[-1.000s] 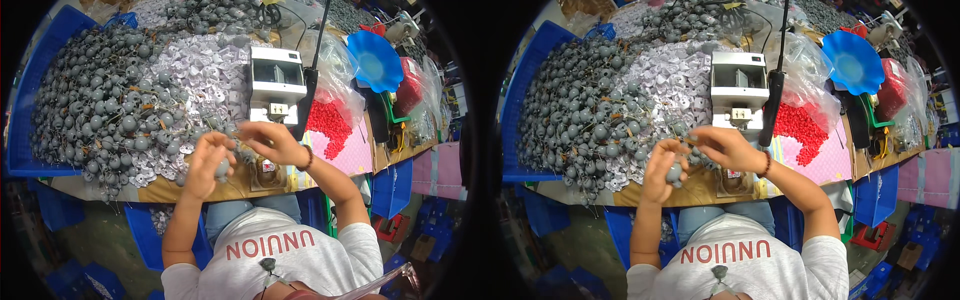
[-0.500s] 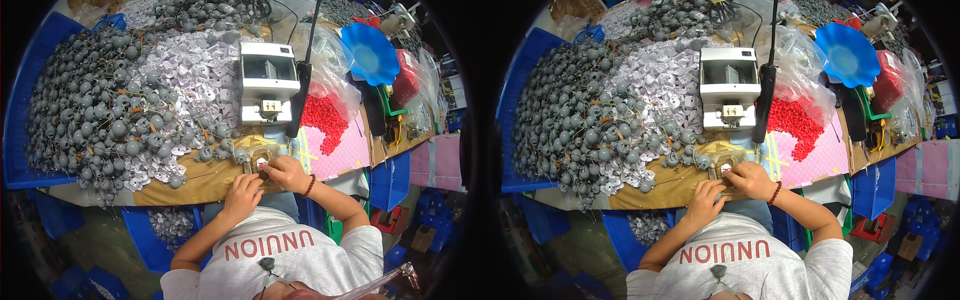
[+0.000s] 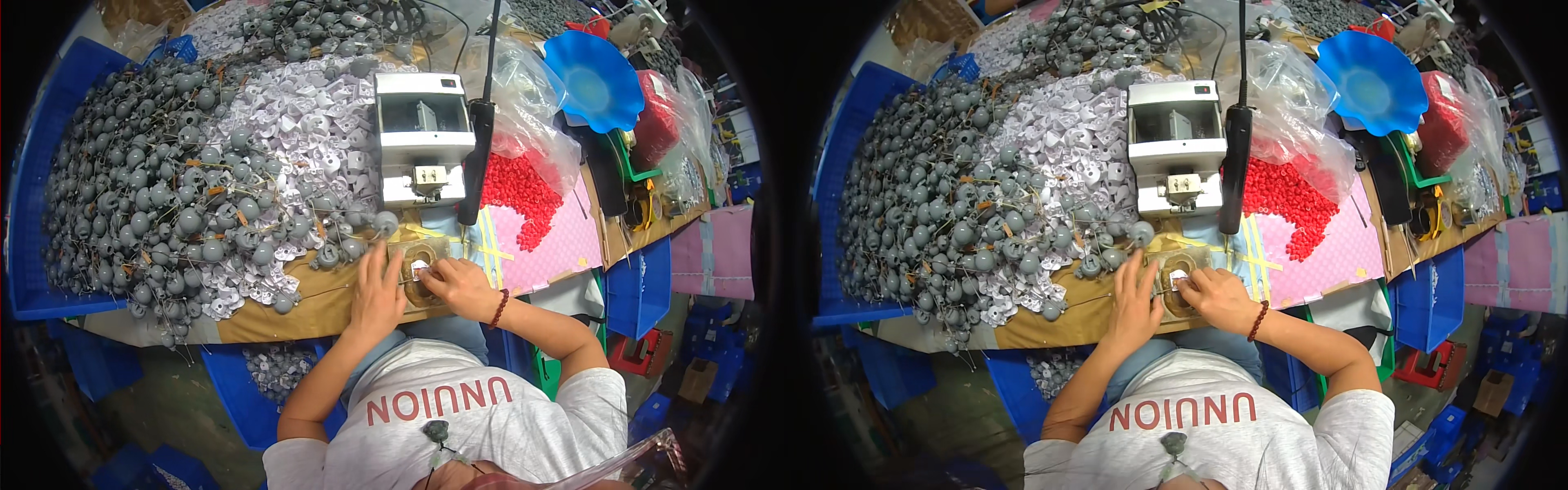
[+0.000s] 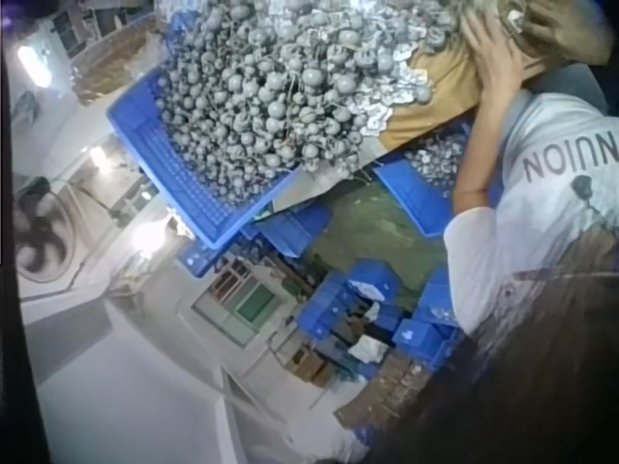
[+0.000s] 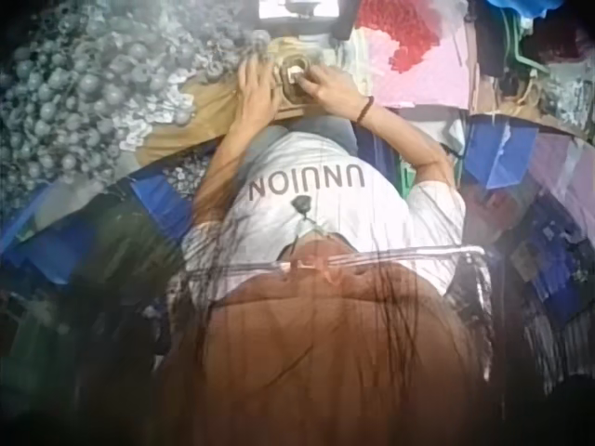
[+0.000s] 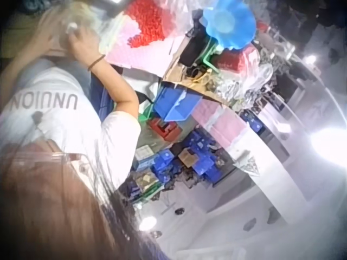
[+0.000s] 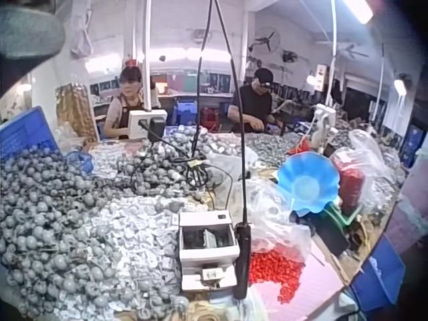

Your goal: Assembling small industrial components using an electric screwdriver and a jig at a factory workbench.

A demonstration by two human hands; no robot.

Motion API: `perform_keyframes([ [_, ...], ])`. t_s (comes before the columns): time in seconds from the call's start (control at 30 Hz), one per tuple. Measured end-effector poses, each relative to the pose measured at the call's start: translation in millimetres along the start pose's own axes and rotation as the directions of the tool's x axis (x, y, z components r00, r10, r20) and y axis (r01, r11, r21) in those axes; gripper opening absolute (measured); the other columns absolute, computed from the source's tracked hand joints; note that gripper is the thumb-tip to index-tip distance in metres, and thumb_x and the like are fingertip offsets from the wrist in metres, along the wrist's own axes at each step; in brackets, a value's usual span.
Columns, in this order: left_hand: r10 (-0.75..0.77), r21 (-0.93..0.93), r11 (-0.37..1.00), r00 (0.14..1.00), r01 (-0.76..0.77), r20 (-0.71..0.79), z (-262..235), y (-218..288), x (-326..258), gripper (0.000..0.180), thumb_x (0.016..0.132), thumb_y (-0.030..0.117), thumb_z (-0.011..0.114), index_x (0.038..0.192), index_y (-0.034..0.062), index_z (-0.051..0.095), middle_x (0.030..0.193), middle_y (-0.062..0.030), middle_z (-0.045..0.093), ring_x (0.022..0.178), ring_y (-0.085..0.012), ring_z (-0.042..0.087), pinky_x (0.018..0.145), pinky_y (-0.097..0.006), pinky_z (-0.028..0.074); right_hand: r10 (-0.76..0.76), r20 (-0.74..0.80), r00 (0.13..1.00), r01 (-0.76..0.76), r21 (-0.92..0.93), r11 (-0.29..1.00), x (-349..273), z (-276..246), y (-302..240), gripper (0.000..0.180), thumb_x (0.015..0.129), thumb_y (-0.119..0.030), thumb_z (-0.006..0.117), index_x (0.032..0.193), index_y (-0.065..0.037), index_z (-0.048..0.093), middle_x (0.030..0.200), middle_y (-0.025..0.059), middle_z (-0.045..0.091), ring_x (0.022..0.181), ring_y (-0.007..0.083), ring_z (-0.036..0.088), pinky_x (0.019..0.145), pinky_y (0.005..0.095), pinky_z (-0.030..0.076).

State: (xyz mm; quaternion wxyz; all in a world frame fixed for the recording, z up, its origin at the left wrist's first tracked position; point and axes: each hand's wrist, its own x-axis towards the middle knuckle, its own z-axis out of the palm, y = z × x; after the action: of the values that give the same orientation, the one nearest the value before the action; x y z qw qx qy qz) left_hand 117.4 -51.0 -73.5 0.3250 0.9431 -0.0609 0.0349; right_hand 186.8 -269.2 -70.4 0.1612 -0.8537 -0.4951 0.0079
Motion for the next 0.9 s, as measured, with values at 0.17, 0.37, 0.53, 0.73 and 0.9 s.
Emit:
perform_keyframes([
  [0.17, 0.148, 0.173, 0.975, 0.989, -0.143, -0.020, 22.6, 9.1, -18.4, 0.059, 0.079, 0.009, 0.072, 0.138, 0.0078, 0.061, 0.139, -0.0164, 0.055, 0.129, -0.0345, 0.051, 0.106, -0.052, 0.039, -0.007, -0.022, 1.000, 0.009, 0.065, 0.998, -2.5, -1.4, 4.5, 0.042, 0.080, -0.008, 0.066, 0.122, -0.006, 0.069, 0.101, 0.0084, 0.062, 0.086, 0.0269, 0.063, 0.077, 0.0377, 0.051],
  [0.37, 0.203, 0.263, 0.947, 0.978, -0.187, -0.037, 33.9, 6.8, -15.0, 0.056, 0.077, 0.010, 0.073, 0.132, 0.0097, 0.067, 0.132, -0.0141, 0.060, 0.124, -0.0304, 0.055, 0.102, -0.051, 0.040, 0.220, -0.101, 0.970, -0.120, 0.587, 0.801, -19.4, -22.4, 50.2, 0.036, 0.085, -0.002, 0.072, 0.121, -0.003, 0.067, 0.118, 0.0128, 0.067, 0.111, 0.0303, 0.065, 0.097, 0.0405, 0.052],
  [0.53, 0.227, 0.250, 0.945, 0.973, -0.211, -0.034, 32.7, 2.6, -13.6, 0.054, 0.077, 0.011, 0.073, 0.131, 0.0099, 0.068, 0.130, -0.0138, 0.061, 0.122, -0.0301, 0.056, 0.102, -0.051, 0.041, 0.238, -0.015, 0.971, -0.200, 0.489, 0.849, -39.1, -24.1, 53.9, 0.033, 0.085, 0.001, 0.072, 0.116, -0.003, 0.062, 0.126, 0.0157, 0.065, 0.120, 0.0338, 0.062, 0.104, 0.0428, 0.050],
  [0.73, 0.229, 0.226, 0.950, 0.973, -0.215, -0.037, 32.0, 1.9, -12.1, 0.052, 0.077, 0.011, 0.073, 0.129, 0.0102, 0.068, 0.128, -0.0125, 0.061, 0.122, -0.0293, 0.056, 0.101, -0.049, 0.041, 0.495, -0.086, 0.865, -0.296, 0.709, 0.640, -38.0, 21.6, 48.6, 0.030, 0.087, 0.004, 0.069, 0.113, -0.005, 0.057, 0.111, 0.0098, 0.063, 0.098, 0.0206, 0.060, 0.084, 0.0333, 0.049],
  [0.9, 0.235, 0.221, 0.949, 0.971, -0.223, -0.029, 30.5, 0.7, -11.7, 0.051, 0.077, 0.011, 0.074, 0.128, 0.0098, 0.068, 0.126, -0.0115, 0.061, 0.122, -0.0282, 0.056, 0.101, -0.048, 0.041, 0.543, 0.431, 0.721, -0.334, 0.902, -0.272, -17.1, 12.3, 52.9, 0.016, 0.101, -0.011, 0.066, 0.115, -0.007, 0.058, 0.099, 0.0023, 0.064, 0.058, 0.0035, 0.046, 0.048, 0.0206, 0.031],
])
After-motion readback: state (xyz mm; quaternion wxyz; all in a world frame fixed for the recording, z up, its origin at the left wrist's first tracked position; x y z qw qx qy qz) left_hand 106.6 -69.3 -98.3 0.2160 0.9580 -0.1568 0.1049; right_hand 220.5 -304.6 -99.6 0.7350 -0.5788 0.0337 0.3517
